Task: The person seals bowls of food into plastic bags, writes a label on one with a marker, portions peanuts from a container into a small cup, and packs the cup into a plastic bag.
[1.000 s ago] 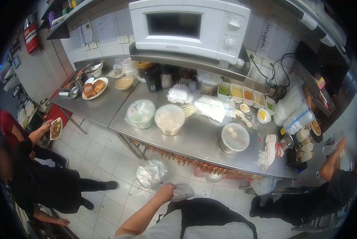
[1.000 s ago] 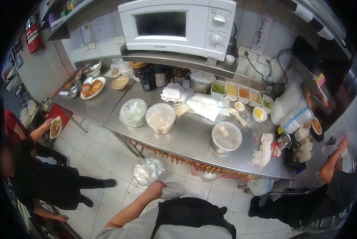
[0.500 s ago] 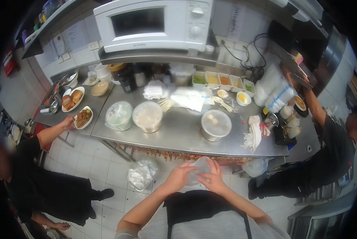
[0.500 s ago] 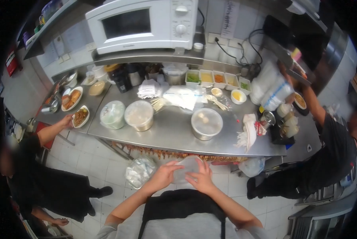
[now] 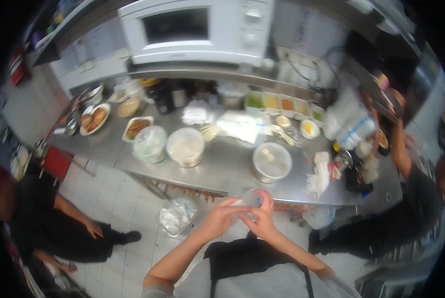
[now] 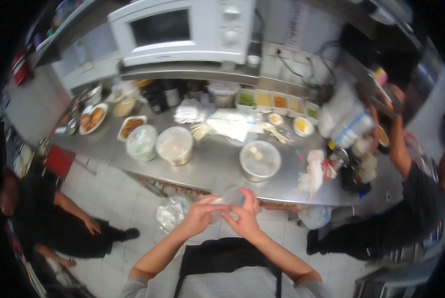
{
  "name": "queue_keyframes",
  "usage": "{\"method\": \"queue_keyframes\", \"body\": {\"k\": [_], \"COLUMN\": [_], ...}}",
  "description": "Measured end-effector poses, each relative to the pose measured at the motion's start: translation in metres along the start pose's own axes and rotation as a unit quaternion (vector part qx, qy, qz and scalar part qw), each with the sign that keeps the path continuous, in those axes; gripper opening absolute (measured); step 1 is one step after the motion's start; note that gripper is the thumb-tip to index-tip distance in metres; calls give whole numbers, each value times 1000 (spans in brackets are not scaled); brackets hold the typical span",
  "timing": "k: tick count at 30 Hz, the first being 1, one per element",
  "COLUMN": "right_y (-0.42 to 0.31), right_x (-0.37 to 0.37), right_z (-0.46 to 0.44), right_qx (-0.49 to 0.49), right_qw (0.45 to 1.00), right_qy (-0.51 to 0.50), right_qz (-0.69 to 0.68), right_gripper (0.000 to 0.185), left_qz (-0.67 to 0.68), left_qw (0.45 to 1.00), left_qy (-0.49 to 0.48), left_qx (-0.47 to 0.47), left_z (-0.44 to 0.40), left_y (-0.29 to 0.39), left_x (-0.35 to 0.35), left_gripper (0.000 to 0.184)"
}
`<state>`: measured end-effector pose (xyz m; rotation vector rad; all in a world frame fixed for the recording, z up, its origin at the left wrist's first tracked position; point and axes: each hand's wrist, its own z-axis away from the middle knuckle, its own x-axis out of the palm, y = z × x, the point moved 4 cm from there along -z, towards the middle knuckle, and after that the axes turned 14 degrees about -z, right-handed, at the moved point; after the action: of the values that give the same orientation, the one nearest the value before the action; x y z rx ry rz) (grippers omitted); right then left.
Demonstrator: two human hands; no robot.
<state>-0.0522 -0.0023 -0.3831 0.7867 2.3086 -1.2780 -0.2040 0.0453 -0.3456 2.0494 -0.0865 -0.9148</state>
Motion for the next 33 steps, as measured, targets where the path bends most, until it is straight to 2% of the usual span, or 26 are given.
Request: {"method": "queue_keyframes", "body": {"k": [1,2,3,4,5,6,7,8,9,11,12,14,15,17,18,20,21,23,24,25,26,30,32,33], "right_y": [14,44,58,63,53,47,40,35,30,23,24,24,27,27,37,72,85,120,130,144,156,175,181,180], "right_x": [5,1,-7,-14,-30,-40,-49,-56,-64,-68,-67,-51,-53,-54,-55,-64,-63,-68,-63,-56,-49,-38,-34,-34], "right_z": [-1,-2,-13,-20,-30,-36,-40,-43,-45,-43,-38,-27,-24,-28,-28,-22,-22,-17,-17,-13,-9,-1,3,6], "right_qx": [-15,43,105,137,169,164,148,131,130,105,111,76,91,15,28,123,129,281,283,356,427,464,488,490], "right_qw": [1000,992,967,973,973,974,980,981,981,983,982,981,979,994,995,979,978,923,921,891,856,812,777,776], "right_qy": [-18,82,181,168,158,153,126,99,98,35,36,-81,-70,-102,-90,115,123,260,265,274,281,307,312,312], "right_qz": [-18,-83,-145,-78,-8,-16,42,104,103,147,148,160,170,21,33,-113,-107,-45,-43,-62,-82,-175,-247,-247], "right_gripper": [42,47,53,56,59,59,61,63,63,64,64,65,65,58,58,63,63,79,79,84,90,91,89,89], "left_qz": [16,2,62,124,114,70,27,-9,-10,-182,-179,-290,-283,-298,-314,-324,-295,-266,-262,-259,-212,-202,-258,-258], "left_qw": [999,1000,996,983,986,991,992,998,998,977,978,931,937,914,917,922,929,936,938,938,946,949,944,944], "left_qy": [0,20,-55,-131,-121,-91,-64,-55,-54,-9,-14,53,40,15,17,12,9,5,37,70,63,72,95,94], "left_qx": [34,17,21,28,21,64,109,26,25,-111,-110,-215,-200,-276,-247,-210,-222,-231,-225,-219,-238,-231,-183,-183], "left_z": [-4,-3,-3,-2,-2,-3,-4,-4,-1,5,6,3,-2,-8,-9,-12,-19,-33,-39,-45,-53,-78,-86,-88], "left_y": [8,16,30,37,33,31,31,27,20,-13,-21,-38,-37,-44,-55,-68,-71,-79,-85,-89,-90,-95,-99,-103], "left_x": [3,4,11,16,13,10,8,-5,-11,-18,-14,-14,-14,-22,-25,-34,-45,-55,-58,-61,-61,-51,-43,-38], "left_gripper": [50,50,48,45,45,41,38,30,30,30,30,37,37,49,53,57,59,62,64,65,66,64,64,64]}}
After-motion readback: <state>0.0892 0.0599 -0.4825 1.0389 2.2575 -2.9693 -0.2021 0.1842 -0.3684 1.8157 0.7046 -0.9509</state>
